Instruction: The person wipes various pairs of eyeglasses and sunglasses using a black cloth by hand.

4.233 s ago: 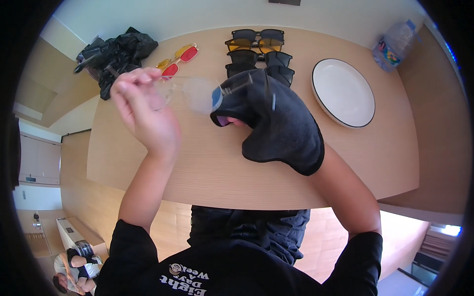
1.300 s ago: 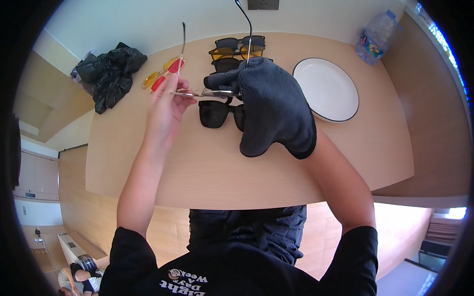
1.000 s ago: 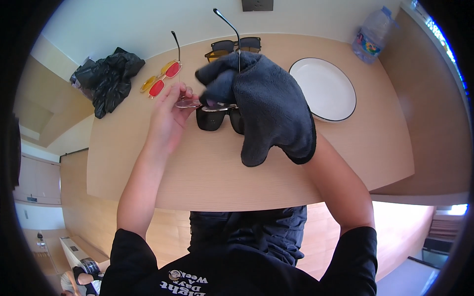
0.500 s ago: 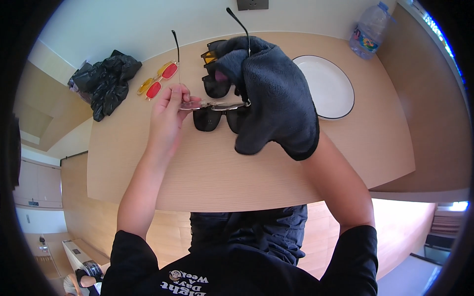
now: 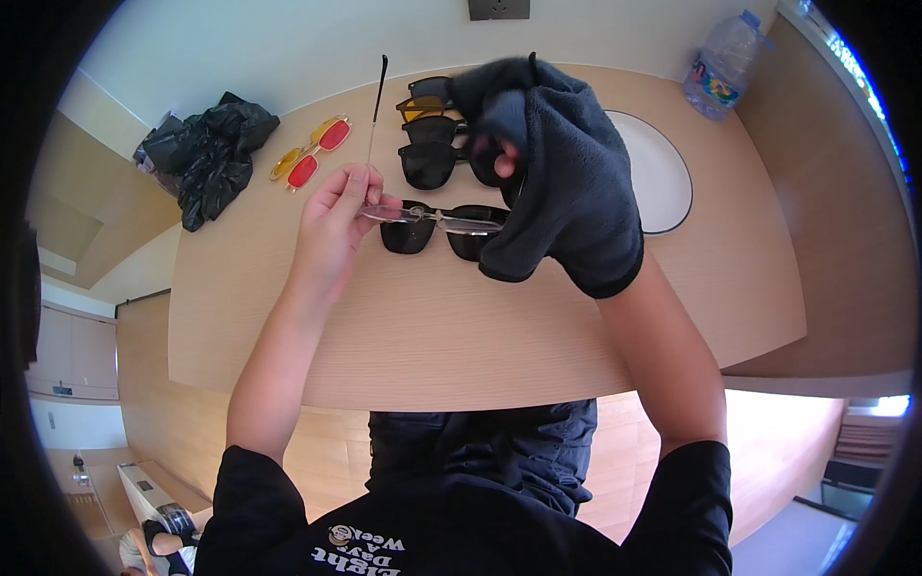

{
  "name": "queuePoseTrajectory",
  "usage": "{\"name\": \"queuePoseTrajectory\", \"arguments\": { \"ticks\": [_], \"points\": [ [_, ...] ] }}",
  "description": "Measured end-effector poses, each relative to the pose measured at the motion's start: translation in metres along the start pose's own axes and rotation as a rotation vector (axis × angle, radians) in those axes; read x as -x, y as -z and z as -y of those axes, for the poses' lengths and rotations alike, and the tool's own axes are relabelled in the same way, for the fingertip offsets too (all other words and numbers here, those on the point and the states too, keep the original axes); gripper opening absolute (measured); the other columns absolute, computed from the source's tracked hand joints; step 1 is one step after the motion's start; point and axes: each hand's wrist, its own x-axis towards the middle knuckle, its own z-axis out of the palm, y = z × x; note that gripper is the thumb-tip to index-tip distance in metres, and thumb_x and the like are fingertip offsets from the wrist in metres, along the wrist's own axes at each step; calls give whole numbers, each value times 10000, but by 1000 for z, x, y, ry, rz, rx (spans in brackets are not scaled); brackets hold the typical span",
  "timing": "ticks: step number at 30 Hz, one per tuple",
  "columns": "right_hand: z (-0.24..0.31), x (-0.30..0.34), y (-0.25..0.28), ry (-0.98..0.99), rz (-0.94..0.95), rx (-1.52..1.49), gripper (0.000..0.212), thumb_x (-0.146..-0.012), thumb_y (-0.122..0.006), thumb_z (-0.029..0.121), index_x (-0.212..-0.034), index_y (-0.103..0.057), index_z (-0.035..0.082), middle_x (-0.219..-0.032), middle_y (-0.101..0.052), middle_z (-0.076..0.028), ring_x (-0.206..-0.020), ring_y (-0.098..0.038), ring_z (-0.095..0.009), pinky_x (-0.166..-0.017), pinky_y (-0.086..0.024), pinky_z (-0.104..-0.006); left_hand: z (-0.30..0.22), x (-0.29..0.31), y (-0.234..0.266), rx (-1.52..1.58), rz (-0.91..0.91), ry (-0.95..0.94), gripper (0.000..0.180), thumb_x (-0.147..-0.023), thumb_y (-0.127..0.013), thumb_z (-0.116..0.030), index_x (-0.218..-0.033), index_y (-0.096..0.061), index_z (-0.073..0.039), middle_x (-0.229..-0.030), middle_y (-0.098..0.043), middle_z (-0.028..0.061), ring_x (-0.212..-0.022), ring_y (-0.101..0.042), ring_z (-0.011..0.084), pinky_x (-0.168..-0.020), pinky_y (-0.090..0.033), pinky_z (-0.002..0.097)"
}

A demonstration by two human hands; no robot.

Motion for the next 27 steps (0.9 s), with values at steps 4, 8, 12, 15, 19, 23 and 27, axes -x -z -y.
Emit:
{"name": "queuePoseTrajectory", "arguments": {
  "ticks": [4, 8, 12, 15, 19, 23, 27],
  "points": [
    [2, 0, 6, -58, -37, -170, 107, -991, -690, 89, -952, -600, 45, -828, -611, -24, -717, -573, -120, -694, -502, -245, -3, 2, -1, 17, 24, -7, 282, -1137, -550, -313, -1048, -643, -62, -891, -595, -15, -950, -715, 155, -896, -579, 322],
    [-14, 6, 23, 59, 83, -13, 114, -991, -701, 117, -991, -615, 43, -854, -592, 2, -776, -570, -112, -725, -495, -246, -4, 2, -1, 99, 69, -20, 278, -1132, -559, -301, -1031, -656, -61, -874, -594, -19, -953, -711, 154, -902, -572, 313],
    [1, 4, 7, -91, -39, -115, 274, -820, -803, 87, -1040, -646, 45, -852, -593, -18, -770, -578, -144, -737, -508, -267, -2, 2, 12, 273, 207, -45, 277, -1125, -568, -306, -1121, -671, -49, -973, -658, 19, -1047, -710, 185, -961, -553, 336],
    [26, 2, -11, 378, 3, 1038, 464, -621, -857, 140, -1035, -660, 68, -869, -601, -22, -798, -594, -203, -747, -515, -303, -8, 11, -5, 292, 208, -150, 423, -1115, -554, -355, -1426, -550, -68, -1257, -665, 120, -1282, -651, 292, -1096, -526, 416],
    [18, -6, -9, 616, -109, 1133, 556, -492, -859, 200, -1005, -669, 101, -909, -637, -19, -847, -601, -254, -764, -508, -324, -11, 21, -21, 268, 366, -70, 666, -1115, -529, -438, -1666, -257, -183, -1521, -553, 187, -1428, -553, 338, -1187, -466, 442],
    [39, -2, -27, 449, -2, 1157, 571, -436, -865, 158, -966, -658, 112, -997, -715, -46, -903, -659, -274, -765, -514, -318, -7, 24, -27, 368, 260, 71, 647, -1132, -464, -491, -1655, -270, -163, -1540, -536, 193, -1435, -543, 341, -1208, -444, 438],
    [30, -4, -26, 550, 66, 1200, 543, -398, -865, 131, -874, -609, 83, -937, -717, -68, -876, -679, -296, -721, -514, -327, -11, 16, -24, 465, 91, 93, 627, -1142, -430, -497, -1620, -313, -109, -1535, -536, 188, -1432, -542, 330, -1215, -435, 438]
  ]
}}
